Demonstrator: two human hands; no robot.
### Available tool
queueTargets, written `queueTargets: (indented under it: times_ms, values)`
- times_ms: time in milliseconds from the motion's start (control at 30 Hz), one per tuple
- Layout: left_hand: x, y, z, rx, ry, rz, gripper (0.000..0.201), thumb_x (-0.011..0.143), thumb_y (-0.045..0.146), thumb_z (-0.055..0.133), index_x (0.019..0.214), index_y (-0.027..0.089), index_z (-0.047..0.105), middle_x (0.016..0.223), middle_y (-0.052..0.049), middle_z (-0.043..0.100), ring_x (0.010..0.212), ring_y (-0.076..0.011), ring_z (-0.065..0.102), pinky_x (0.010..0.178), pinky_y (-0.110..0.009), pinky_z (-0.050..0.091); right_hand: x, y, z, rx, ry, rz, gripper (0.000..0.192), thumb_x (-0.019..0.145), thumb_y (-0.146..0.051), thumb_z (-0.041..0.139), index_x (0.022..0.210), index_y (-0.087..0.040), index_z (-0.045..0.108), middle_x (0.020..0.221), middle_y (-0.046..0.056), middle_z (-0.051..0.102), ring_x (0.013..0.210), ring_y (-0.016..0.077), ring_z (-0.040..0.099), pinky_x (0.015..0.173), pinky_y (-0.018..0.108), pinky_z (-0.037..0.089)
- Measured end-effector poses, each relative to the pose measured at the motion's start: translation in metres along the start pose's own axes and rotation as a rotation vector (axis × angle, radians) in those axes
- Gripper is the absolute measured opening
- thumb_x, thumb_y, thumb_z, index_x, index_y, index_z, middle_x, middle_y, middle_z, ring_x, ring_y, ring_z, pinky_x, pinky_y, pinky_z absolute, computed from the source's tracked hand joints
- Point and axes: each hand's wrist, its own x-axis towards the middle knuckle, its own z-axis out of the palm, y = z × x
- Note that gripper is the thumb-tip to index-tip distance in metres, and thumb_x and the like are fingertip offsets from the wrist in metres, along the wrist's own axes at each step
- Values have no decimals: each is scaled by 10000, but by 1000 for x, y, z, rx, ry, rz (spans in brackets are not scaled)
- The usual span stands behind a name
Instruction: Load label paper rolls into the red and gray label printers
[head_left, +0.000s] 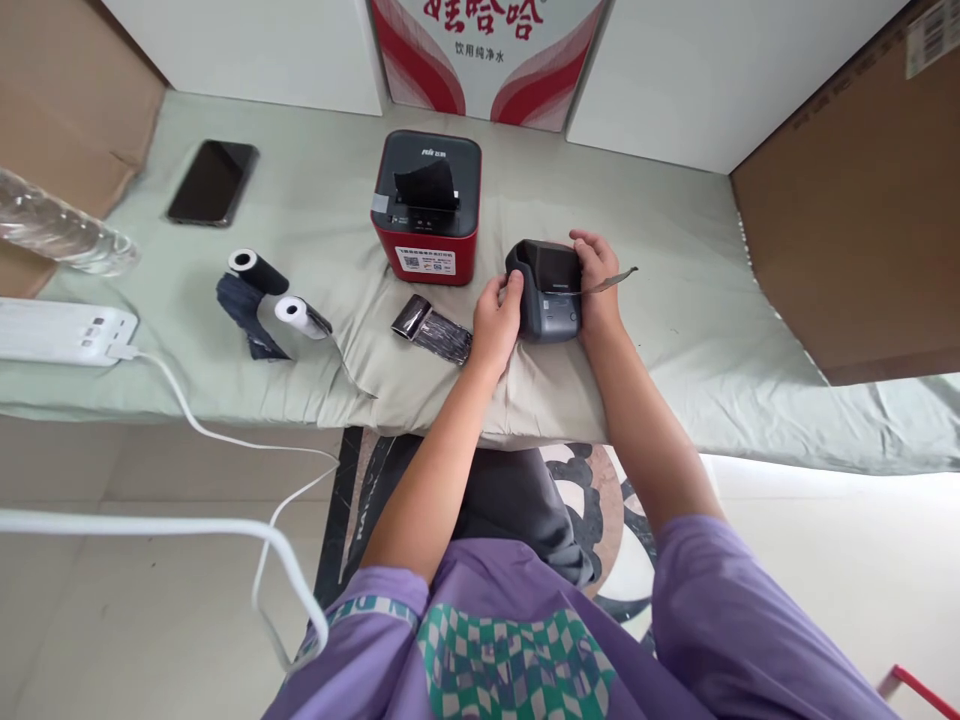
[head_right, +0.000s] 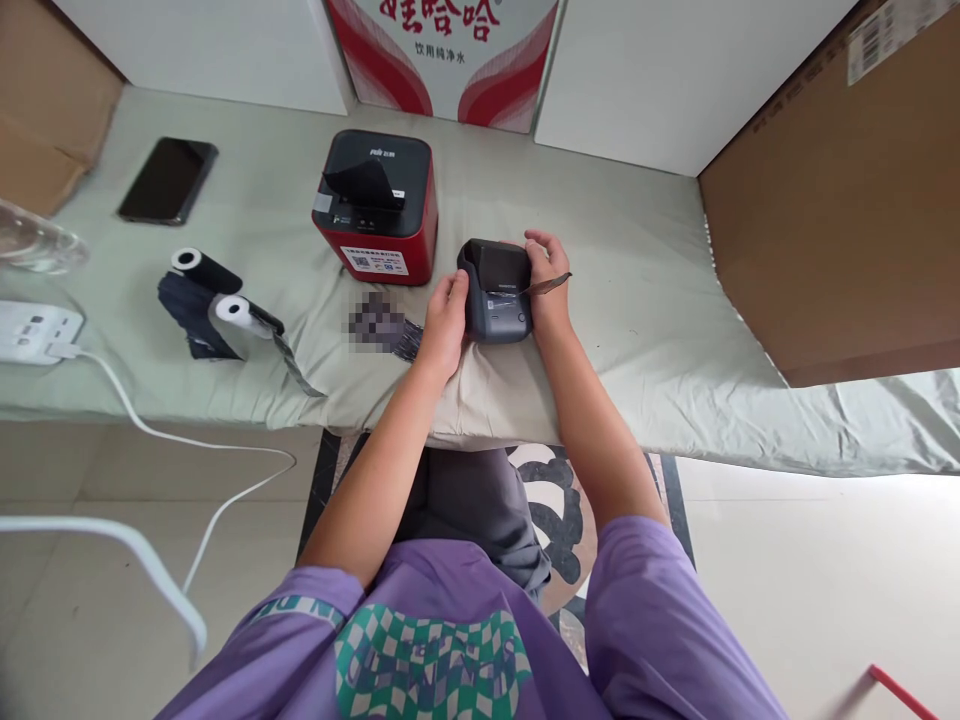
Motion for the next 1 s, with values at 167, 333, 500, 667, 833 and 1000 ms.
queueTargets:
  times_ms: [167, 333, 500, 667, 833, 1000]
  values:
    - [-6, 12, 1, -373, -2, -199, 407, 924, 595, 735, 1017, 222, 601, 815, 28, 645, 892, -151, 719, 807, -231, 578, -5, -5, 5, 60, 18, 12, 643, 865, -831, 543, 1155, -260, 590, 1212, 108, 761, 1263, 310, 689, 977, 480, 614]
    - [-7, 19, 0, -506, -19, -282, 374, 906, 539, 778, 969, 238, 566, 725, 55, 570, 728, -117, 661, 678, -191, 542, -6, -5, 8, 74, 26, 32, 612, 889, -821, 512, 1144, -269, 581, 1186, 109, 772, 1248, 305, 697, 937, 470, 617]
    - [-6, 22, 0, -528, 1, -309, 340, 899, 473, 803, 935, 233, 564, 717, 55, 559, 707, -118, 649, 679, -200, 543, -6, -1, 6, 64, 23, 20, 631, 883, -843, 502, 1141, -273, 584, 1124, 95, 764, 1184, 302, 704, 899, 457, 603]
    - [-3, 18, 1, -540, 20, -315, 350, 909, 484, 794, 935, 221, 566, 773, 41, 604, 782, -132, 684, 731, -218, 555, 5, 10, 3, 48, 50, 65, 592, 878, -817, 546, 1092, -269, 620, 992, 59, 712, 1059, 262, 679, 867, 426, 582]
    - [0, 13, 2, -593, 29, -302, 345, 932, 501, 765, 969, 210, 583, 845, 24, 655, 877, -146, 712, 803, -237, 567, 13, 12, 3, 78, 20, 67, 572, 866, -805, 580, 1047, -266, 644, 864, 27, 633, 946, 226, 647, 830, 405, 570]
    - [-2, 13, 0, -632, 10, -292, 284, 960, 422, 745, 918, 204, 568, 801, 36, 634, 859, -136, 709, 833, -240, 570, 11, 3, 4, 96, -1, 73, 552, 831, -785, 651, 999, -260, 662, 841, 17, 627, 921, 221, 672, 788, 385, 585]
